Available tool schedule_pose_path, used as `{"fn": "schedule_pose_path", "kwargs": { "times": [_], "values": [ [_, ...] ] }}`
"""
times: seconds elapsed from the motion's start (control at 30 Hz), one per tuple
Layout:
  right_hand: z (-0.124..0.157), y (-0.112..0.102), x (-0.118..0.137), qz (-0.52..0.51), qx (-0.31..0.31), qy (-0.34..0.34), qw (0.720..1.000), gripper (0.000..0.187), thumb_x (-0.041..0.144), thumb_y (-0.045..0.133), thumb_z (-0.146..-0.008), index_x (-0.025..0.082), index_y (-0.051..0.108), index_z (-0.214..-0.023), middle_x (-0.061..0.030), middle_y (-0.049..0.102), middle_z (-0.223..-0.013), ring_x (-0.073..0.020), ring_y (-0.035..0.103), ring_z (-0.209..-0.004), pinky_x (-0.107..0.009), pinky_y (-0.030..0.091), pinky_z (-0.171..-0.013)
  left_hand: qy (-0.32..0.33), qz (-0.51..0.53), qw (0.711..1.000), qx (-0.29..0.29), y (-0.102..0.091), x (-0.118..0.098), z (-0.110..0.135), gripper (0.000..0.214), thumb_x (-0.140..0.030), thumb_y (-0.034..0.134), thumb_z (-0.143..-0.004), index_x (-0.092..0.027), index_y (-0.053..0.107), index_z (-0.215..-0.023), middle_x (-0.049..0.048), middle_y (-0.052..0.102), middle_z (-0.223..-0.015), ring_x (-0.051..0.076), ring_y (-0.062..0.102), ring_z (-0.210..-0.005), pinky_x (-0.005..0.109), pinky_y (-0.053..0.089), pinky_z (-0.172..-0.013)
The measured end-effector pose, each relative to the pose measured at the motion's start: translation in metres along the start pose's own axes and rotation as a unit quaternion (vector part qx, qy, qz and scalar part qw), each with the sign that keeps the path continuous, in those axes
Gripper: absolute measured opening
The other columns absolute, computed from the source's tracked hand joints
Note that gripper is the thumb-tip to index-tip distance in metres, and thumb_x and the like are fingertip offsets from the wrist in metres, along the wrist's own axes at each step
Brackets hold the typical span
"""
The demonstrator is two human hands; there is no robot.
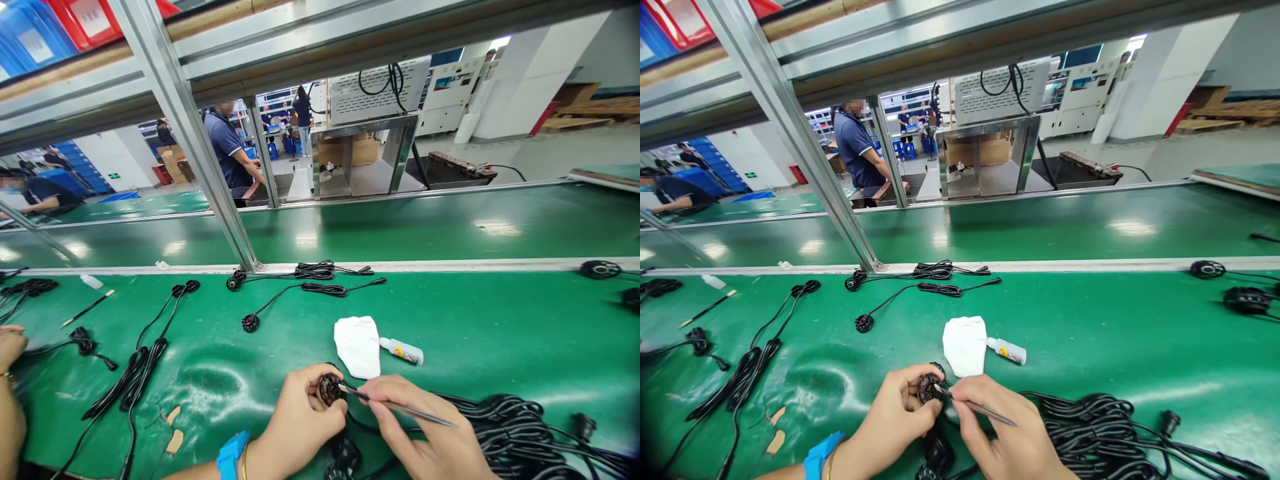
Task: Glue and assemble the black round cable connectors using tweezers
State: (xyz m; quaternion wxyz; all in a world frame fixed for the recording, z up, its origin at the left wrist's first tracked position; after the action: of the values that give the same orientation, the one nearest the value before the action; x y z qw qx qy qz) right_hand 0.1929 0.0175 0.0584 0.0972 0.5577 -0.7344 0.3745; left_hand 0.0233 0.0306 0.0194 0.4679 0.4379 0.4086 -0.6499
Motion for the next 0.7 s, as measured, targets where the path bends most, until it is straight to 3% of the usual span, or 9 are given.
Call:
{"fn": "schedule_pose_path", "kwargs": {
  "times": [0.33,0.53,0.7],
  "values": [
    [-0.001,0.009,0.005,0.015,-0.002,-0.013,1.0,0.019,0.005,0.049,-0.092,0.018,0.058,-0.103,-0.0036,0.069,-0.083,-0.0138,0.07,-0.072,-0.02,0.058,-0.066,0.019,-0.047,0.999,-0.005,0.004,0.001,0.002,0.025,-0.01,0.062,-0.069,-0.012,0.068,-0.093,-0.0014,0.056,-0.071,0.01,0.043,-0.058,0.02,0.037,-0.052],
    [-0.007,0.013,0.011,0.002,0.006,-0.05,0.999,0.022,0.003,0.048,-0.091,0.015,0.058,-0.105,-0.0065,0.068,-0.084,-0.0176,0.071,-0.077,-0.025,0.06,-0.071,0.048,-0.033,0.998,0.012,0.004,-0.003,0.003,0.016,-0.008,0.062,-0.07,-0.014,0.067,-0.084,-0.0022,0.056,-0.07,0.01,0.045,-0.061,0.019,0.037,-0.054],
    [-0.008,0.003,0.003,-0.028,0.01,-0.011,1.0,0.021,0.005,0.048,-0.092,0.018,0.058,-0.105,-0.0058,0.068,-0.089,-0.0178,0.07,-0.082,-0.025,0.059,-0.074,0.016,-0.033,0.999,0.008,0.003,-0.007,0.001,0.021,-0.01,0.062,-0.069,-0.014,0.067,-0.09,-0.0041,0.054,-0.065,0.01,0.045,-0.054,0.021,0.037,-0.051]
  ]
}}
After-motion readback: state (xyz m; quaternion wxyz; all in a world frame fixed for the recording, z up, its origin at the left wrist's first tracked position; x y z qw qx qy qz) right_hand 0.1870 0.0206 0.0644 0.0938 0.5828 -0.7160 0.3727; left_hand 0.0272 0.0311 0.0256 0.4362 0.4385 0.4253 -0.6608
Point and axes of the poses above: each hand's wrist, its own z-axis away from the middle knuckle, its own y-axis out of the palm, x = y × z, the point moved 4 cm from there along -z, towards the middle knuckle
